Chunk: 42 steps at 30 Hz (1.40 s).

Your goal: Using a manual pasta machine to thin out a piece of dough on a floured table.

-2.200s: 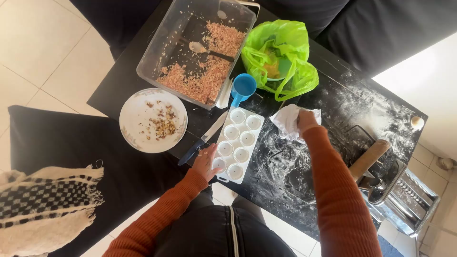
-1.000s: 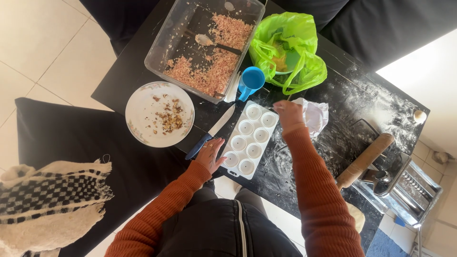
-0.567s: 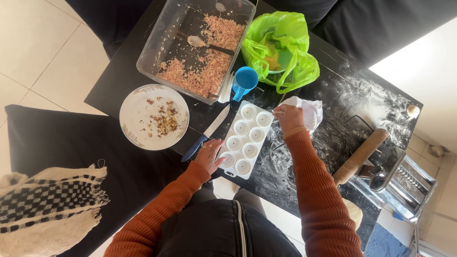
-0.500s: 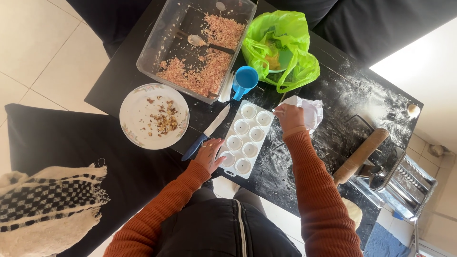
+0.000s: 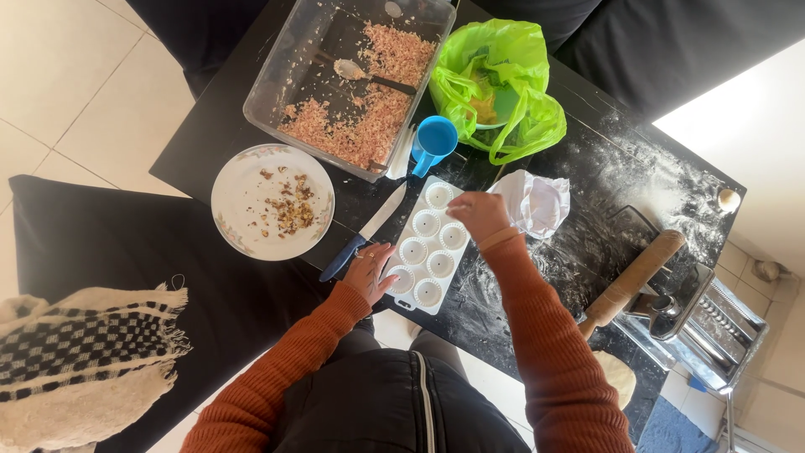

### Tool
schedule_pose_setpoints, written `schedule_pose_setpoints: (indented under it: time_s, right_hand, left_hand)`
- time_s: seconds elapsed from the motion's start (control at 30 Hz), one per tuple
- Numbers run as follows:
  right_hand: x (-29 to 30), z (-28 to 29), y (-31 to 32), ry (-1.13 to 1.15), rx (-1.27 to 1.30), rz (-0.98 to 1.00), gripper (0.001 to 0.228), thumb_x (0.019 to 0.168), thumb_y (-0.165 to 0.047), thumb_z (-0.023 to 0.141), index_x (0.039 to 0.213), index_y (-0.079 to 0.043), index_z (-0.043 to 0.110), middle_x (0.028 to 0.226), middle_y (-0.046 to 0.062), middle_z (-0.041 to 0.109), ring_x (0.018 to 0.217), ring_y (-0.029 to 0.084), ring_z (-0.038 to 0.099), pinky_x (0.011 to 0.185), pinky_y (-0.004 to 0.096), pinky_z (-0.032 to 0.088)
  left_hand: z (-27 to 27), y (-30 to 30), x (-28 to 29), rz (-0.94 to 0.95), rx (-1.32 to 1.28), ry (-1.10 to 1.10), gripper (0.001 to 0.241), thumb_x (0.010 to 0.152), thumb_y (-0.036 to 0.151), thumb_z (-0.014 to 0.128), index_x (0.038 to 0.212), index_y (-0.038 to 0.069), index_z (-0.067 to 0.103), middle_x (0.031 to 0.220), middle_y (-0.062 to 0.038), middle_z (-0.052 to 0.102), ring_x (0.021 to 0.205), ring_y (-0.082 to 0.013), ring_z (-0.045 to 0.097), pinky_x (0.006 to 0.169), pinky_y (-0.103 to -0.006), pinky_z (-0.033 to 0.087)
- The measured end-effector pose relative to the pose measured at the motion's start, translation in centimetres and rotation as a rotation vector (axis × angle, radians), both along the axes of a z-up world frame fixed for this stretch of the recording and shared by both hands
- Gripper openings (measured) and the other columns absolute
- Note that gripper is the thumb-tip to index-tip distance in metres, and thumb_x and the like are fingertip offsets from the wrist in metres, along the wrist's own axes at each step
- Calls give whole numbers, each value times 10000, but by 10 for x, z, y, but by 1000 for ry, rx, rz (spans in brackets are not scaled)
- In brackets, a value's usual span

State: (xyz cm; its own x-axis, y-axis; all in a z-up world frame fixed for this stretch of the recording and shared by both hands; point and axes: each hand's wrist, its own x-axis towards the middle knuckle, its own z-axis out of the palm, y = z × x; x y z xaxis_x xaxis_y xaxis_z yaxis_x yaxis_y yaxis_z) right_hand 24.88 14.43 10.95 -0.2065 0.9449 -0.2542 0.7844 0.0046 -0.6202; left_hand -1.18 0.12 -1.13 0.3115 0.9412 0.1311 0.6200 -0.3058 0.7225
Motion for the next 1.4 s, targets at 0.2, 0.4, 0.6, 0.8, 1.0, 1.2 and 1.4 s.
schedule_pose_setpoints:
  time_s: [0.2, 0.4, 0.6, 0.8, 1.0, 1.2, 1.4]
  right_hand:
    - [-12, -2, -12, -40, 134, 79, 113, 840, -115, 744, 937, -73, 787, 892, 116, 777, 752, 226, 747, 725, 340, 604]
    - [-6, -19, -14, 15, 180, -19, 118, 893, -111, 695, 974, -69, 769, 926, 116, 765, 784, 205, 751, 710, 318, 608]
    - [-18, 8, -18, -79, -6, -83, 120, 836, -131, 787, 920, -50, 763, 859, 127, 762, 747, 225, 747, 708, 334, 599]
    - [-24, 22, -18, -6, -55, -73, 114, 868, -99, 713, 974, -91, 753, 906, 81, 758, 730, 213, 751, 672, 312, 613]
    - [-18, -2, -15, 57, 317, -60, 58, 896, -36, 711, 943, -29, 745, 874, 137, 753, 761, 227, 749, 686, 334, 599]
    - [-14, -8, -14, 21, 236, -68, 102, 804, -82, 763, 873, -20, 721, 855, 127, 747, 761, 212, 752, 680, 329, 608]
    - [-24, 12, -24, 46, 114, 11, 59, 863, -95, 746, 892, -47, 760, 849, 108, 771, 737, 199, 749, 691, 319, 603]
  left_hand:
    - [-1, -2, 0, 9, -49, 9, 681, 818, 247, 803, 1391, 76, 477, 1389, -140, 561, 1329, -334, 483, 1049, -426, 433]
    - [0, -3, -3, -8, 5, -23, 671, 823, 237, 803, 1390, 74, 484, 1379, -136, 568, 1323, -333, 490, 1062, -426, 433]
    - [2, -3, -2, -10, -25, -40, 668, 806, 225, 805, 1378, 74, 496, 1372, -133, 575, 1321, -336, 490, 1054, -421, 428]
    - [-9, -5, 1, -8, -14, -24, 673, 789, 230, 827, 1362, 73, 510, 1360, -124, 586, 1323, -313, 497, 1069, -425, 431]
    - [1, -2, 4, -5, -90, 29, 658, 777, 222, 836, 1343, 80, 533, 1353, -119, 591, 1322, -305, 495, 1061, -430, 432]
    - [-4, -5, 1, -8, -39, -3, 648, 790, 218, 828, 1346, 75, 527, 1361, -126, 590, 1326, -319, 491, 1062, -435, 432]
    - [-1, -5, -2, 2, -39, -48, 645, 792, 207, 820, 1350, 78, 523, 1362, -131, 592, 1318, -331, 495, 1057, -434, 428]
